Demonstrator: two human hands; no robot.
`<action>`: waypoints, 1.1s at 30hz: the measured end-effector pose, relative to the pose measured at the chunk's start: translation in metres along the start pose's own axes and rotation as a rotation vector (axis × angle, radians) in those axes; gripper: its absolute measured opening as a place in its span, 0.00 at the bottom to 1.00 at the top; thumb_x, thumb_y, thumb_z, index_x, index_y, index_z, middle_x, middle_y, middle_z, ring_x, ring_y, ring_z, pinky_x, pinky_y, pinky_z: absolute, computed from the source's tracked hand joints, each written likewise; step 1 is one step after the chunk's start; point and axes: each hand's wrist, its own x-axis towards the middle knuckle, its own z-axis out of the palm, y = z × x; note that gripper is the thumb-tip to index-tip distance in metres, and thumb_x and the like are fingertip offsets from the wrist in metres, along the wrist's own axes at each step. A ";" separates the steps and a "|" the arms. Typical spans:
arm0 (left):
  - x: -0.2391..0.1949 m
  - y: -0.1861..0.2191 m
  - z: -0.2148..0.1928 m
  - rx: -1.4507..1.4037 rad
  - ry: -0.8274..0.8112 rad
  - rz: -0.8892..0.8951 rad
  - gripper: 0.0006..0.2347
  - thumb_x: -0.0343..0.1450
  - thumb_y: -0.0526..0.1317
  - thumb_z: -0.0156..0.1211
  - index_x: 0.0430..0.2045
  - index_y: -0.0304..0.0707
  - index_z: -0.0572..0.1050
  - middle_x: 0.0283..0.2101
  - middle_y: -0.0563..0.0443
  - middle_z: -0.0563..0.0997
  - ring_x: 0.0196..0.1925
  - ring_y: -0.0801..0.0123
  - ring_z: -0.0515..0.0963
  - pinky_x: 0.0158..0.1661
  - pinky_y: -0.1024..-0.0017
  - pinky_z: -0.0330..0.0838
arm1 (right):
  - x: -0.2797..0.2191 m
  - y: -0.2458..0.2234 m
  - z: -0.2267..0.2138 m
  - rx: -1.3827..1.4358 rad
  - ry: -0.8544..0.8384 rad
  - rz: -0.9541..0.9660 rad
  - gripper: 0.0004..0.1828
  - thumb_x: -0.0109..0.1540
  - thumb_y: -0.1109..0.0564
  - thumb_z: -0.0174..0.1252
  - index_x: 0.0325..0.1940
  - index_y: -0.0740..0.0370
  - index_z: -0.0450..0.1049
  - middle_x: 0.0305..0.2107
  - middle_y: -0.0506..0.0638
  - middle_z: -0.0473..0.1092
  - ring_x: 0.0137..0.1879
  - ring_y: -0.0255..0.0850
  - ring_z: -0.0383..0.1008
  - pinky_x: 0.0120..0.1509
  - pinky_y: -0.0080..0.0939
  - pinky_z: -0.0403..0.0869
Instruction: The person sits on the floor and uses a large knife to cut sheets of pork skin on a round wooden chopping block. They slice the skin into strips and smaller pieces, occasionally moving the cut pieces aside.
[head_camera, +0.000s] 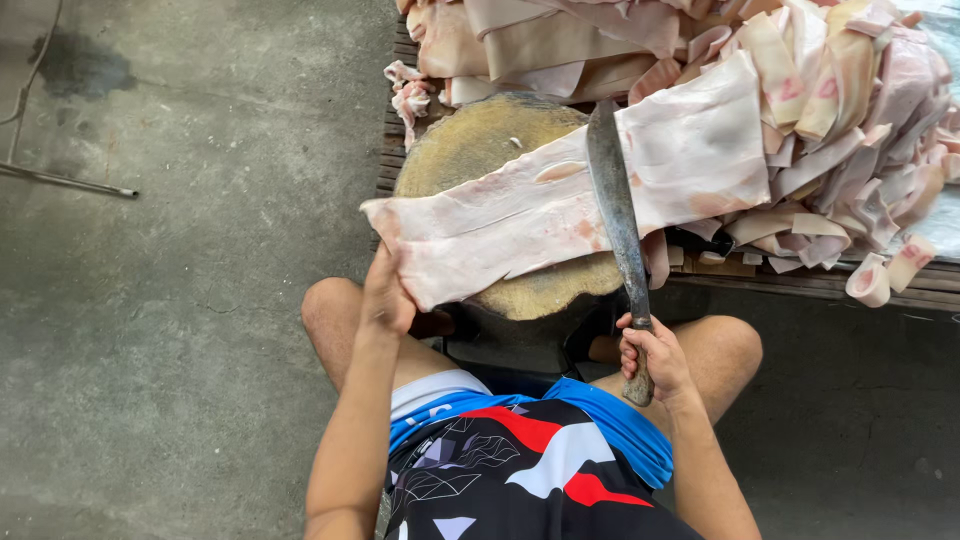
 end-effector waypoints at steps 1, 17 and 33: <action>0.013 -0.011 -0.008 0.095 0.090 0.002 0.37 0.67 0.43 0.69 0.70 0.29 0.56 0.69 0.37 0.67 0.67 0.54 0.69 0.64 0.59 0.66 | -0.001 -0.001 0.005 -0.001 0.013 -0.003 0.10 0.63 0.59 0.52 0.49 0.60 0.69 0.18 0.46 0.61 0.20 0.34 0.63 0.22 0.36 0.65; 0.023 -0.031 0.044 1.533 0.026 0.923 0.07 0.77 0.28 0.52 0.45 0.29 0.77 0.43 0.38 0.80 0.45 0.55 0.79 0.50 0.59 0.74 | -0.017 0.023 0.026 0.133 0.040 0.038 0.07 0.63 0.59 0.51 0.45 0.59 0.67 0.17 0.46 0.60 0.19 0.34 0.62 0.22 0.38 0.66; 0.180 -0.118 0.102 2.020 -0.375 0.404 0.04 0.70 0.33 0.60 0.30 0.28 0.79 0.27 0.42 0.81 0.26 0.64 0.79 0.29 0.65 0.79 | -0.005 0.033 0.028 0.136 0.029 0.041 0.06 0.61 0.61 0.52 0.42 0.60 0.68 0.16 0.46 0.60 0.18 0.35 0.62 0.22 0.40 0.66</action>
